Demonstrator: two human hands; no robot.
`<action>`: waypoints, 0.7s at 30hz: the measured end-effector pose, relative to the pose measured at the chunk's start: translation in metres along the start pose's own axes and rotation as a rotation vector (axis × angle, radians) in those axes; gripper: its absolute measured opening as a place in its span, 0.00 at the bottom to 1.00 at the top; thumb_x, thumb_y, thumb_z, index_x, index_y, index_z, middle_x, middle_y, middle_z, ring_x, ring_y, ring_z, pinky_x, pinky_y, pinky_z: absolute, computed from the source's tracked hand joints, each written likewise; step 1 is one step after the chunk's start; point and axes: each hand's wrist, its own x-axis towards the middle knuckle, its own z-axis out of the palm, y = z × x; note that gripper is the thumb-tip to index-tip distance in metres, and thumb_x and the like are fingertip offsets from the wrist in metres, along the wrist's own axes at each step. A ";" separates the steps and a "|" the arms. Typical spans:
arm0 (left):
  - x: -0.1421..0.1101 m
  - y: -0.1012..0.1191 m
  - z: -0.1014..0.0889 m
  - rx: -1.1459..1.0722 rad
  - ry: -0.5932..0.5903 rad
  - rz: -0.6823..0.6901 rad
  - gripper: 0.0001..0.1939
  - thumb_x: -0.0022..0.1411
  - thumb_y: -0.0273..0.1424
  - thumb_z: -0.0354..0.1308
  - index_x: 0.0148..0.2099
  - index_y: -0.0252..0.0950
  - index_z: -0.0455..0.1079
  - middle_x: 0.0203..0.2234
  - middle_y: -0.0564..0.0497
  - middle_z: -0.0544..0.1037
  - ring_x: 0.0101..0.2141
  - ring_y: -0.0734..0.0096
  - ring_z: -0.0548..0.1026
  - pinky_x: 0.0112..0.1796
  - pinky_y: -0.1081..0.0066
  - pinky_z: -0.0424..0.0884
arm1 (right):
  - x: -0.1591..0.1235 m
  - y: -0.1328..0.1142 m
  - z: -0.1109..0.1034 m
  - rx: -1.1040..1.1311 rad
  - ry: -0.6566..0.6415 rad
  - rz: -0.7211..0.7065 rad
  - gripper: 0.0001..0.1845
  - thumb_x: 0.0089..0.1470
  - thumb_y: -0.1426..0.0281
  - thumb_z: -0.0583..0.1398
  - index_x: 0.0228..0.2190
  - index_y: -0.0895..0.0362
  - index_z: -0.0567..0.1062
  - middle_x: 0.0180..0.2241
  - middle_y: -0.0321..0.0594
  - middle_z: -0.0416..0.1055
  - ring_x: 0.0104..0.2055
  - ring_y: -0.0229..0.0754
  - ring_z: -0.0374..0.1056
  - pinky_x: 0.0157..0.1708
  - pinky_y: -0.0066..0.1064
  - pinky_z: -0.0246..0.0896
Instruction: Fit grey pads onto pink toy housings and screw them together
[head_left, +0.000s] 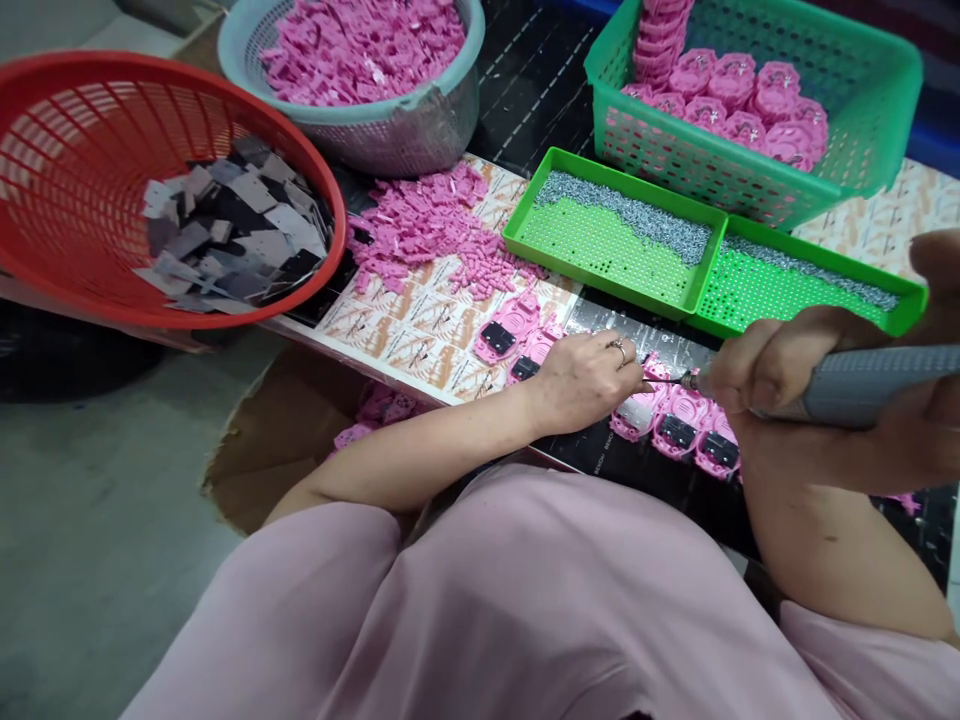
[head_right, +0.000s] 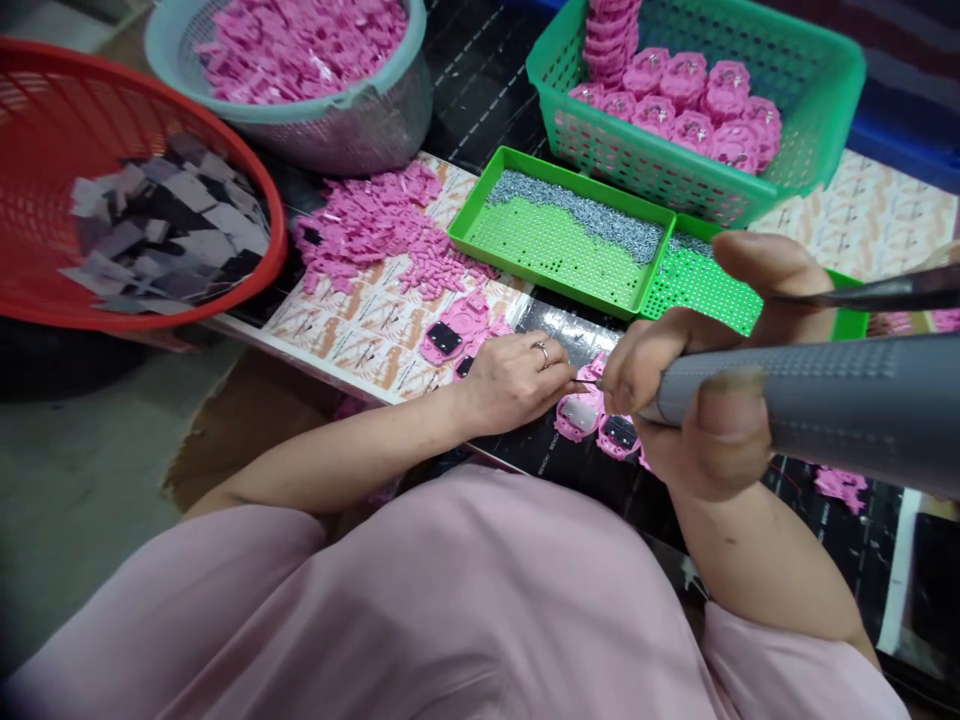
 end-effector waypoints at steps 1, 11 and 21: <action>0.001 0.001 0.001 -0.005 0.001 0.007 0.17 0.70 0.36 0.50 0.32 0.34 0.72 0.28 0.49 0.76 0.31 0.68 0.72 0.28 0.69 0.61 | 0.000 -0.001 -0.001 -0.012 -0.011 -0.007 0.14 0.48 0.58 0.66 0.39 0.42 0.79 0.26 0.30 0.70 0.11 0.31 0.51 0.06 0.32 0.52; 0.007 0.006 0.006 -0.066 -0.143 -0.064 0.17 0.69 0.41 0.51 0.43 0.34 0.74 0.36 0.47 0.79 0.38 0.63 0.74 0.35 0.67 0.65 | -0.002 0.021 -0.012 -0.082 -0.084 -0.104 0.12 0.50 0.62 0.64 0.39 0.42 0.75 0.12 0.25 0.61 0.09 0.36 0.53 0.07 0.29 0.52; 0.004 0.005 0.008 -0.215 -0.432 0.056 0.33 0.60 0.51 0.58 0.59 0.33 0.68 0.63 0.35 0.61 0.63 0.46 0.58 0.58 0.48 0.55 | -0.002 0.046 -0.028 -0.152 -0.028 -0.082 0.14 0.52 0.63 0.64 0.42 0.44 0.74 0.14 0.26 0.61 0.11 0.36 0.56 0.09 0.32 0.54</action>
